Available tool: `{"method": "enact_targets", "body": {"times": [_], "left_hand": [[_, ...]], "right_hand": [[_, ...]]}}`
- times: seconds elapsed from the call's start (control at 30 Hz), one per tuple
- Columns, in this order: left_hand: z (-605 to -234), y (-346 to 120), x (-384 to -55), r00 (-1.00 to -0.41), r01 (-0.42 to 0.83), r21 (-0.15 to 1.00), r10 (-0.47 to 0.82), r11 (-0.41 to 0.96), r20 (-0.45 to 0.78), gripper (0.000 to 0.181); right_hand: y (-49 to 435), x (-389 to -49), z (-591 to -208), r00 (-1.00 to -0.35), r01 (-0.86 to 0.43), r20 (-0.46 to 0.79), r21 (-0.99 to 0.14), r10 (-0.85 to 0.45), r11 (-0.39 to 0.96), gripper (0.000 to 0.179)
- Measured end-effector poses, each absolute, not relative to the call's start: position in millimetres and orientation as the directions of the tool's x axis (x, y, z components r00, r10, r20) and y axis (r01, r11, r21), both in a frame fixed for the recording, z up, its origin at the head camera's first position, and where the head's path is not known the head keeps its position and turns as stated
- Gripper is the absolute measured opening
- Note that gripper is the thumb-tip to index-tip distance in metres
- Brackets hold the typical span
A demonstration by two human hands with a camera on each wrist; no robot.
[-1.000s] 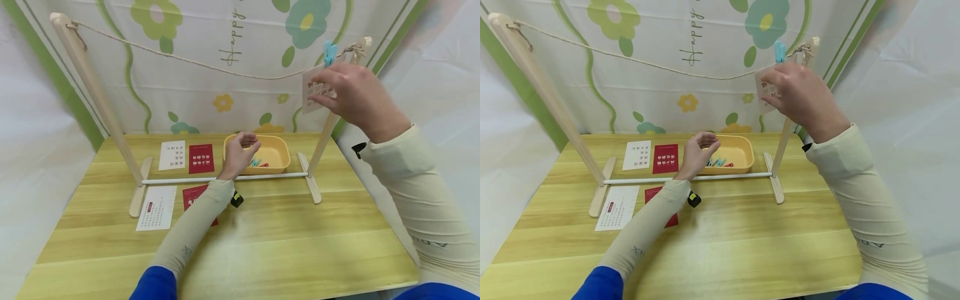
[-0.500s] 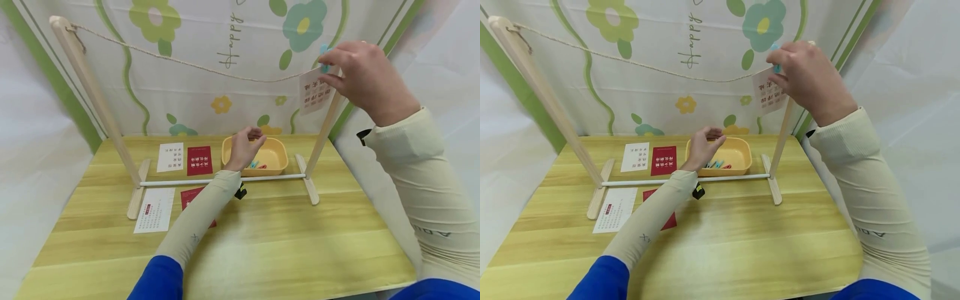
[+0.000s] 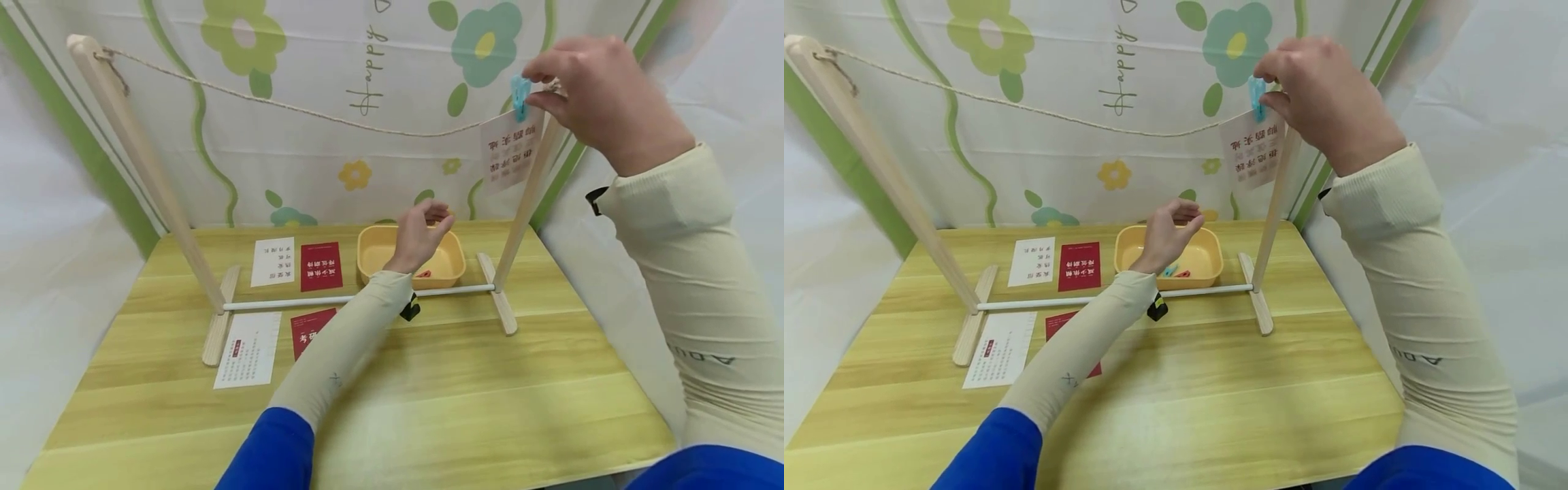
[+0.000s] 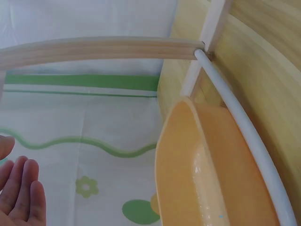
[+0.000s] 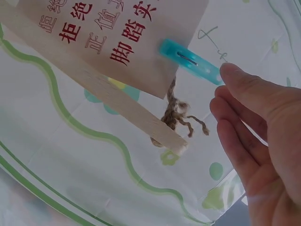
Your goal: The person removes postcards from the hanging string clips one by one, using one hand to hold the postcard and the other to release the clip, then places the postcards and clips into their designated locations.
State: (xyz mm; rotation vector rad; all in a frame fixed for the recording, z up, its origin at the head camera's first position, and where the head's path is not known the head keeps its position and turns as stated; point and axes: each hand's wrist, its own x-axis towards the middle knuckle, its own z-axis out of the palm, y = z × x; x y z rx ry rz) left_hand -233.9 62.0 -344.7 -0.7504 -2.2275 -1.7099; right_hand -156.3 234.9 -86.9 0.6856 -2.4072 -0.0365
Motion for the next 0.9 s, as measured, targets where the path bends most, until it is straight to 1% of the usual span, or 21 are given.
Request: {"method": "enact_targets", "body": {"times": [0.2,0.3,0.47,0.53,0.63,0.77,0.9], "left_hand": [[-328,83,-234,-0.817,0.567,0.786,0.286,0.247,0.500,0.026],[-320,92,-235,-0.817,0.572,0.774,0.269,0.270,0.510,0.028],[-310,99,-235,-0.821,0.566,0.795,0.237,0.218,0.520,0.027],[-307,101,-235,-0.817,0.571,0.798,0.231,0.195,0.528,0.025],[-304,104,-236,-0.808,0.585,0.789,0.223,0.188,0.546,0.020],[-303,107,-235,-0.797,0.601,0.775,0.216,0.195,0.563,0.015],[-304,109,-233,-0.787,0.615,0.765,0.212,0.191,0.580,0.013]], "right_hand": [[236,-162,-75,-0.737,-0.437,0.472,0.216,-0.485,0.873,0.032],[237,-165,-67,-0.771,-0.433,0.409,0.225,-0.488,0.873,0.034],[234,-172,-58,-0.855,-0.386,0.299,0.177,-0.424,0.905,0.040],[233,-176,-56,-0.876,-0.371,0.263,0.165,-0.404,0.914,0.042],[231,-181,-55,-0.894,-0.362,0.218,0.169,-0.393,0.917,0.039],[229,-189,-57,-0.897,-0.364,0.194,0.187,-0.397,0.912,0.032],[227,-192,-59,-0.908,-0.344,0.188,0.178,-0.375,0.922,0.035]]}}
